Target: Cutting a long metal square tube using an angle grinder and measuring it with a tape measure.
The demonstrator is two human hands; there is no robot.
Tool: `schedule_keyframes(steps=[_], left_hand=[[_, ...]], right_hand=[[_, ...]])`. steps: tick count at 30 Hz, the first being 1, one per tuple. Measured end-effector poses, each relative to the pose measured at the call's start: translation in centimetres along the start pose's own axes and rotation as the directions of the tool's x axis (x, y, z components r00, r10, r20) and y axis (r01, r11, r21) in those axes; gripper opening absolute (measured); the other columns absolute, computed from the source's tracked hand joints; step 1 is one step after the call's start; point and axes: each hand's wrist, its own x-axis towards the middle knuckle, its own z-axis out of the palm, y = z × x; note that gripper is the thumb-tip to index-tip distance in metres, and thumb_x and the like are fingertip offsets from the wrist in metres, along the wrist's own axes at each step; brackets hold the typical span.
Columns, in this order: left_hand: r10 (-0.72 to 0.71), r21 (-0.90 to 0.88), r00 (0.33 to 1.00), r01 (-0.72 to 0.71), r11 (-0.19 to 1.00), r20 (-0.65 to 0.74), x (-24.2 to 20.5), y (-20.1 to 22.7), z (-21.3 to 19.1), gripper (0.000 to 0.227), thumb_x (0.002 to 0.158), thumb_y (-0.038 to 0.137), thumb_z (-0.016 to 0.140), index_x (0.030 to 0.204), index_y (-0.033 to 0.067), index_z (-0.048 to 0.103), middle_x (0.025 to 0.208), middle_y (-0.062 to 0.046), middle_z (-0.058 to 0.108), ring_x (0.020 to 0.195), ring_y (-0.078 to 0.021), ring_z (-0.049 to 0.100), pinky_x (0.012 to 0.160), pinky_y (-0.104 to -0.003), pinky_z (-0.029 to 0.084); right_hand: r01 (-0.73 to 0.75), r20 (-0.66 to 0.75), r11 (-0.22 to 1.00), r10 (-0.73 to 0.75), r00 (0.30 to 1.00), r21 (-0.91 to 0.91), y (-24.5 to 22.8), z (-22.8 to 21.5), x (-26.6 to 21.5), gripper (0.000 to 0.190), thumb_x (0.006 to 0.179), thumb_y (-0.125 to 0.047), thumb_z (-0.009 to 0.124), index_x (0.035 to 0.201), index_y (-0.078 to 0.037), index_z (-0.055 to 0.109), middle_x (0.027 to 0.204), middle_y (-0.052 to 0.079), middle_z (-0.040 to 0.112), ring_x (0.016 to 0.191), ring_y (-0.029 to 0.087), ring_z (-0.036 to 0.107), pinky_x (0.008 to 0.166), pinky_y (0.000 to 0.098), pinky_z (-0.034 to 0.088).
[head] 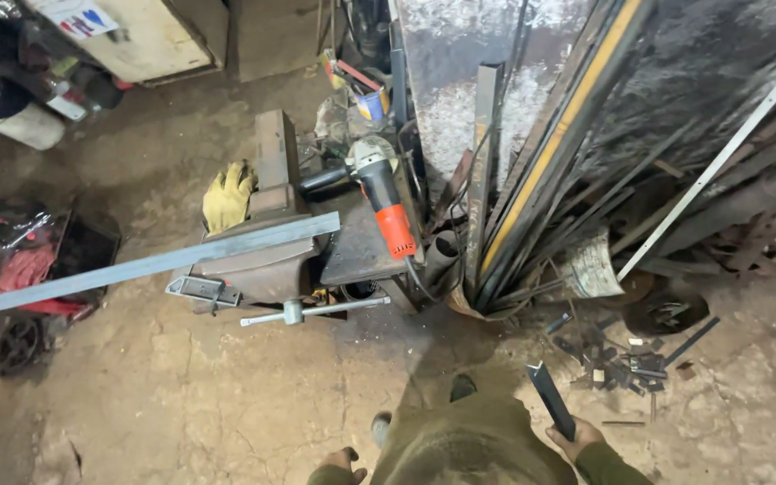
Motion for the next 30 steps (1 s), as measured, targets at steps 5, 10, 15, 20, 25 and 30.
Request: schedule_keyframes(steps=[5,10,15,20,25,30], left_hand=[[0.04,-0.016,0.999,-0.041,0.999,-0.029,-0.4,1.1,-0.2,0.052,0.08,0.046,0.08,0.123,0.019,0.068,0.12,-0.016,0.072,0.119,-0.0338,0.067,0.105,-0.043,0.052],[0.085,-0.072,0.995,-0.089,0.993,-0.052,1.0,0.7,0.3,0.051,0.079,0.042,0.081,0.12,0.016,0.068,0.12,-0.014,0.072,0.118,-0.0334,0.067,0.104,-0.043,0.053],[0.06,-0.092,0.998,-0.062,0.994,-0.022,1.8,0.8,0.8,0.048,0.081,0.042,0.082,0.12,0.0167,0.068,0.119,-0.015,0.072,0.118,-0.034,0.067,0.107,-0.042,0.051],[0.149,-0.169,0.984,-0.131,0.977,0.095,6.1,-0.4,2.2,0.032,0.081,0.036,0.074,0.11,0.0237,0.074,0.116,-0.008,0.076,0.115,-0.0281,0.071,0.102,-0.039,0.055],[0.024,-0.078,0.988,-0.012,0.997,0.153,8.0,-2.0,0.1,0.027,0.089,0.036,0.069,0.112,0.0271,0.079,0.116,-0.011,0.072,0.118,-0.0311,0.066,0.104,-0.045,0.05],[-0.003,-0.04,0.991,0.008,0.999,0.134,9.7,-4.0,-3.8,0.026,0.087,0.034,0.071,0.111,0.0279,0.08,0.116,-0.009,0.072,0.119,-0.0285,0.065,0.107,-0.044,0.047]], right_hand=[[-0.051,0.01,0.998,0.05,0.999,0.033,4.5,0.1,0.1,0.032,0.074,-0.037,0.088,0.089,-0.01,0.079,0.073,0.005,0.076,0.073,0.017,0.07,0.075,0.0341,0.059],[-0.112,0.14,0.994,0.11,0.984,0.009,9.8,-1.4,2.0,0.034,0.071,-0.035,0.094,0.086,-0.008,0.078,0.071,0.005,0.071,0.072,0.016,0.071,0.074,0.034,0.057],[-0.074,0.129,0.997,0.075,0.989,-0.015,7.2,-2.8,4.5,0.033,0.07,-0.033,0.095,0.083,-0.008,0.078,0.069,0.005,0.071,0.071,0.016,0.071,0.073,0.0339,0.057],[-0.08,0.076,0.997,0.079,0.994,0.007,5.4,-2.6,4.4,0.032,0.07,-0.031,0.096,0.08,-0.007,0.077,0.066,0.006,0.072,0.069,0.016,0.072,0.071,0.0338,0.057],[-0.088,0.019,0.995,0.088,0.996,0.047,3.0,-0.8,3.7,0.031,0.069,-0.029,0.098,0.077,-0.007,0.077,0.063,0.006,0.072,0.067,0.016,0.072,0.07,0.0337,0.056],[-0.104,-0.033,0.989,0.107,0.994,0.104,0.8,2.3,2.7,0.031,0.069,-0.027,0.099,0.074,-0.006,0.077,0.06,0.007,0.072,0.066,0.016,0.072,0.069,0.0335,0.056]])
